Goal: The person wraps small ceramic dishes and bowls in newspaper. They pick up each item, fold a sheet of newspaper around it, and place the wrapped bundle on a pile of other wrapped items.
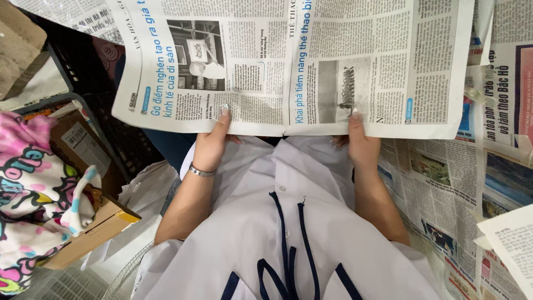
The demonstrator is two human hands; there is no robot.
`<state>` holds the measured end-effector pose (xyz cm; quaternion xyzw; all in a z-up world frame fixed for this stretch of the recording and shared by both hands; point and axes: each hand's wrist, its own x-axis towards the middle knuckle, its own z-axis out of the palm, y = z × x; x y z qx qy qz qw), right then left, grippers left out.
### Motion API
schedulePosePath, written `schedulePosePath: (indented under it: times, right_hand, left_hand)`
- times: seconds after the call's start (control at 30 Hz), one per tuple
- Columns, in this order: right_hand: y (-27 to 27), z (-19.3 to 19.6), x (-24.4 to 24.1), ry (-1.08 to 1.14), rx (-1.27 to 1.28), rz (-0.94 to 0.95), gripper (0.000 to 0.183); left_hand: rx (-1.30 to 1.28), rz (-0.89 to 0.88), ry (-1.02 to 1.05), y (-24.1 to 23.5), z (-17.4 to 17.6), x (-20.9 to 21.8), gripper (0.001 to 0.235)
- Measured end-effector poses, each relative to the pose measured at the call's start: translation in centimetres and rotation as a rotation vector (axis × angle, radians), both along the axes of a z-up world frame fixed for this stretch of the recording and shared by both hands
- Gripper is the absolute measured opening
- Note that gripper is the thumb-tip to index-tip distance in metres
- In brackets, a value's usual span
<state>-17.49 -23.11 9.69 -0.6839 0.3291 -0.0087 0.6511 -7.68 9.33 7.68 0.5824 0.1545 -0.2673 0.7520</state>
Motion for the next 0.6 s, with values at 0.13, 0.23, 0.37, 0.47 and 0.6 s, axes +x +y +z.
schedulePosePath:
  times: [0.13,0.23,0.37,0.47,0.6]
  right_hand:
    - [0.0,-0.8,-0.3,-0.040,-0.009,0.017,0.030]
    - [-0.1,-1.1,-0.6,-0.056,-0.009,0.030,0.030]
    - [-0.4,-1.2,-0.7,-0.048,-0.039,0.048,0.032]
    - [-0.9,-1.3,-0.6,0.015,-0.013,0.001,0.032]
    - [-1.3,-1.3,-0.7,0.013,0.009,0.020,0.035]
  left_hand:
    - [0.001,-0.036,0.040,0.2,1.2,0.5,0.034]
    - [-0.031,-0.057,0.076,0.2,1.4,0.7,0.035]
    - [-0.059,-0.038,0.116,0.0,1.5,0.9,0.036]
    - [-0.055,0.009,0.156,0.7,1.7,1.4,0.035]
    - [0.032,-0.048,0.160,1.0,1.8,1.3,0.036]
